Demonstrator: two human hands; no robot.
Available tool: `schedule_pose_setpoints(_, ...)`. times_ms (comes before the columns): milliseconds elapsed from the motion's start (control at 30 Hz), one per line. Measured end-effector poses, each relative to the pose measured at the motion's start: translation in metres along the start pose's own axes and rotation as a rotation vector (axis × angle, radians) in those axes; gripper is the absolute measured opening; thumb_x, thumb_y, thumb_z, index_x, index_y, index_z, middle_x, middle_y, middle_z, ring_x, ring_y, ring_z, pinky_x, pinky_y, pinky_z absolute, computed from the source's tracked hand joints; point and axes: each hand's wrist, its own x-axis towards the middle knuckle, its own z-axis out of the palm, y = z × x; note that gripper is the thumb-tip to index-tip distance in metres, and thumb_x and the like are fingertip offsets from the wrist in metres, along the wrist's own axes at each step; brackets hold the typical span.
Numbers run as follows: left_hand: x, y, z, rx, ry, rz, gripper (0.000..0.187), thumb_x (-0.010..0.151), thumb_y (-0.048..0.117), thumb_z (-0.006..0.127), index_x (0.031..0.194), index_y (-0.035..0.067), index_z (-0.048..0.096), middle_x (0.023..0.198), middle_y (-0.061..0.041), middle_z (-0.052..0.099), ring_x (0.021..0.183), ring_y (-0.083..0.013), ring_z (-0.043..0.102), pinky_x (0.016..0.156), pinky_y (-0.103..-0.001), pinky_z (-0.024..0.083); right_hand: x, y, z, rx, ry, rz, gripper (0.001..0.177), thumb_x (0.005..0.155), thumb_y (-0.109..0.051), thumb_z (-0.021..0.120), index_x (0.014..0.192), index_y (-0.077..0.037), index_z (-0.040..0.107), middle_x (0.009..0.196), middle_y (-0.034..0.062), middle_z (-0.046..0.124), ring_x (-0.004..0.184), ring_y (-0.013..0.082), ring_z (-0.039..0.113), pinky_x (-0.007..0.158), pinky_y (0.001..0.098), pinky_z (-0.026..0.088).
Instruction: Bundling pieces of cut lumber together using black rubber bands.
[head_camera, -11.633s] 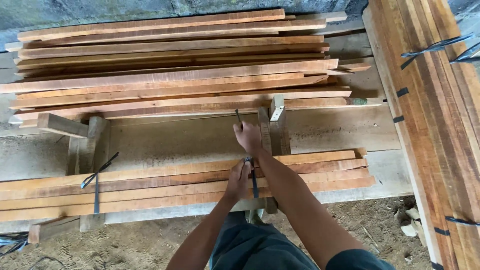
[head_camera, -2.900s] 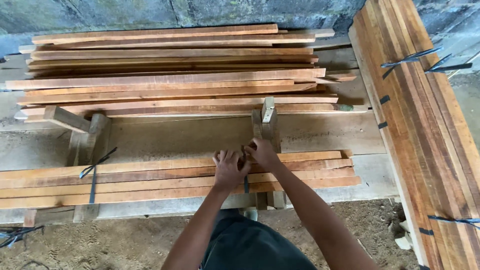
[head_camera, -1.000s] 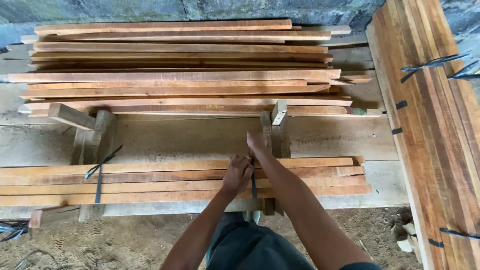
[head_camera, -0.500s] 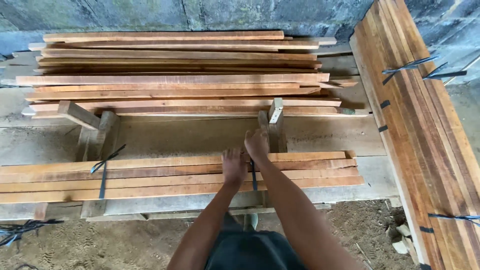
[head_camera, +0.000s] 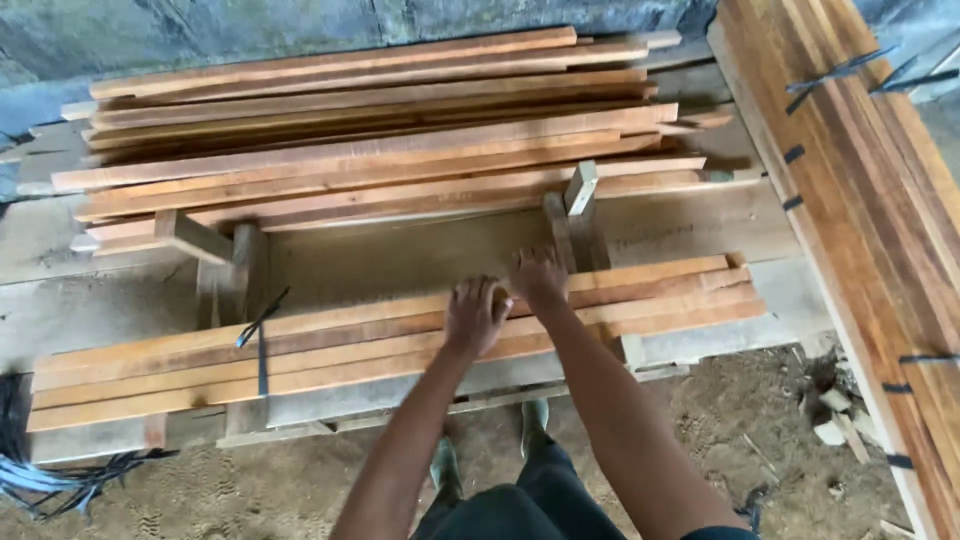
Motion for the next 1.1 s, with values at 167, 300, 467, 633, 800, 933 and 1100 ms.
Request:
schedule_pose_setpoints(167, -0.015, -0.038, -0.069, -0.022, -0.147, -0.099, 0.059, 0.100, 0.058, 0.051, 0.138, 0.013, 0.056, 0.141, -0.017, 0.060, 0.133, -0.0381, 0.055, 0.113, -0.057, 0.038, -0.029, 0.020, 0.018, -0.012, 0.554, -0.318, 0.042, 0.089, -0.037, 0.056, 0.115, -0.013, 0.079, 0.122, 0.0082, 0.075, 0.121, 0.0293, 0.067, 0.100, 0.0452, 0.051)
schedule_pose_setpoints(300, -0.049, -0.095, -0.089, 0.103, -0.086, -0.122, 0.062, 0.096, 0.063, 0.052, 0.141, 0.022, 0.062, 0.139, -0.012, 0.064, 0.138, -0.0369, 0.053, 0.121, -0.058, 0.026, -0.041, 0.034, 0.033, -0.079, 0.615, -0.437, 0.052, 0.092, -0.047, 0.059, 0.126, -0.010, 0.076, 0.139, 0.0123, 0.068, 0.133, 0.0320, 0.060, 0.113, 0.0485, 0.043)
schedule_pose_setpoints(467, -0.095, -0.181, -0.113, 0.226, -0.040, -0.132, 0.060, 0.098, 0.064, 0.048, 0.146, 0.030, 0.054, 0.150, -0.007, 0.052, 0.147, -0.0323, 0.041, 0.124, -0.057, 0.023, -0.092, 0.022, -0.005, -0.115, 0.532, -0.457, 0.064, 0.093, -0.049, 0.063, 0.147, -0.014, 0.061, 0.151, 0.0127, 0.059, 0.142, 0.0343, 0.051, 0.121, 0.0511, 0.034)
schedule_pose_setpoints(633, -0.132, -0.223, -0.146, 0.243, -0.242, -0.220, 0.066, 0.104, 0.064, 0.033, 0.163, 0.035, 0.029, 0.169, -0.007, 0.031, 0.158, -0.0296, 0.024, 0.127, -0.058, 0.011, -0.130, 0.021, -0.017, -0.143, 0.423, -0.450, 0.080, 0.089, -0.056, 0.062, 0.155, -0.012, 0.051, 0.157, 0.0144, 0.052, 0.145, 0.0407, 0.046, 0.121, 0.0547, 0.033)
schedule_pose_setpoints(800, -0.156, -0.223, -0.170, 0.238, -0.314, -0.120, 0.089, 0.094, 0.084, 0.031, 0.165, 0.031, 0.022, 0.175, -0.007, 0.011, 0.160, -0.0336, 0.011, 0.129, -0.059, 0.007, -0.149, 0.030, -0.026, -0.209, 0.285, -0.496, 0.115, 0.069, -0.082, 0.062, 0.163, -0.021, 0.037, 0.169, 0.0077, 0.034, 0.151, 0.0441, 0.035, 0.124, 0.0599, 0.029)
schedule_pose_setpoints(933, -0.166, -0.232, -0.154, 0.242, -0.323, -0.041, 0.111, 0.078, 0.087, 0.056, 0.166, 0.032, 0.016, 0.174, -0.009, 0.010, 0.159, -0.0391, 0.009, 0.128, -0.063, 0.006, -0.137, 0.042, -0.011, -0.291, 0.098, -0.421, 0.134, 0.055, -0.073, 0.077, 0.167, -0.025, 0.021, 0.174, 0.0049, 0.019, 0.157, 0.0423, 0.020, 0.129, 0.0582, 0.016)
schedule_pose_setpoints(1100, -0.167, -0.249, -0.116, 0.458, -0.298, -0.064, 0.129, 0.074, 0.023, 0.089, 0.166, 0.041, 0.001, 0.175, -0.009, 0.002, 0.156, -0.0479, 0.011, 0.124, -0.066, 0.016, -0.133, 0.042, -0.007, -0.302, 0.114, -0.400, 0.132, 0.058, -0.031, 0.090, 0.168, -0.029, 0.017, 0.174, 0.0003, 0.018, 0.155, 0.0401, 0.024, 0.128, 0.0578, 0.019)
